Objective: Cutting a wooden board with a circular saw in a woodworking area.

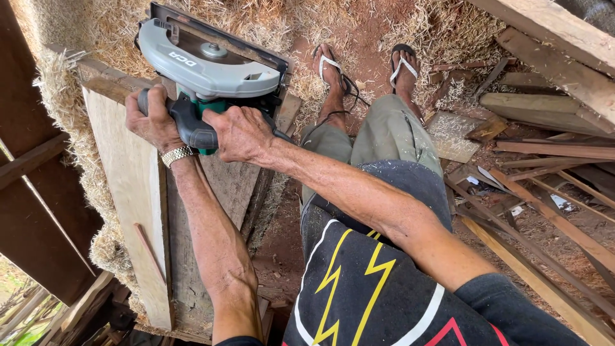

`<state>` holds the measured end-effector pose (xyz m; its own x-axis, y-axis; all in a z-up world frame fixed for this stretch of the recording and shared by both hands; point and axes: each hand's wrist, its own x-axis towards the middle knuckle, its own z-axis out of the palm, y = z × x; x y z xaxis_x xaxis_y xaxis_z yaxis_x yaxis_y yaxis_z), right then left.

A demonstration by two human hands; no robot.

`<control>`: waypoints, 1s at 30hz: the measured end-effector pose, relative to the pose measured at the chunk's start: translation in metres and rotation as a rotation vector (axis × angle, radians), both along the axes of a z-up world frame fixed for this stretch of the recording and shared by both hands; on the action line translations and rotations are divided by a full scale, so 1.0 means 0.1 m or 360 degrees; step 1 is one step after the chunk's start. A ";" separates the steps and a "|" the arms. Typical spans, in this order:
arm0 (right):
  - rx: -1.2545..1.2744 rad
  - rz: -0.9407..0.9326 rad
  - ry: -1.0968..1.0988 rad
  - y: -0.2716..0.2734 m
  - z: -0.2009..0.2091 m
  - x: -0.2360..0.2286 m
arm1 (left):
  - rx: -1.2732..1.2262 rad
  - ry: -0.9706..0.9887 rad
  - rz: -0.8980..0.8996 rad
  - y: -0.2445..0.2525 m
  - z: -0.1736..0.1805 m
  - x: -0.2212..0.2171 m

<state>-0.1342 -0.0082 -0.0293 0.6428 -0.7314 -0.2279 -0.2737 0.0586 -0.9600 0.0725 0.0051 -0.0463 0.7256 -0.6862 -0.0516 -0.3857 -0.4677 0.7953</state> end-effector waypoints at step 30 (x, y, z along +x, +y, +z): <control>0.0004 0.0063 0.0076 -0.09 0.00 0.18 | -0.0023 0.0110 0.0061 -0.06 -0.02 0.18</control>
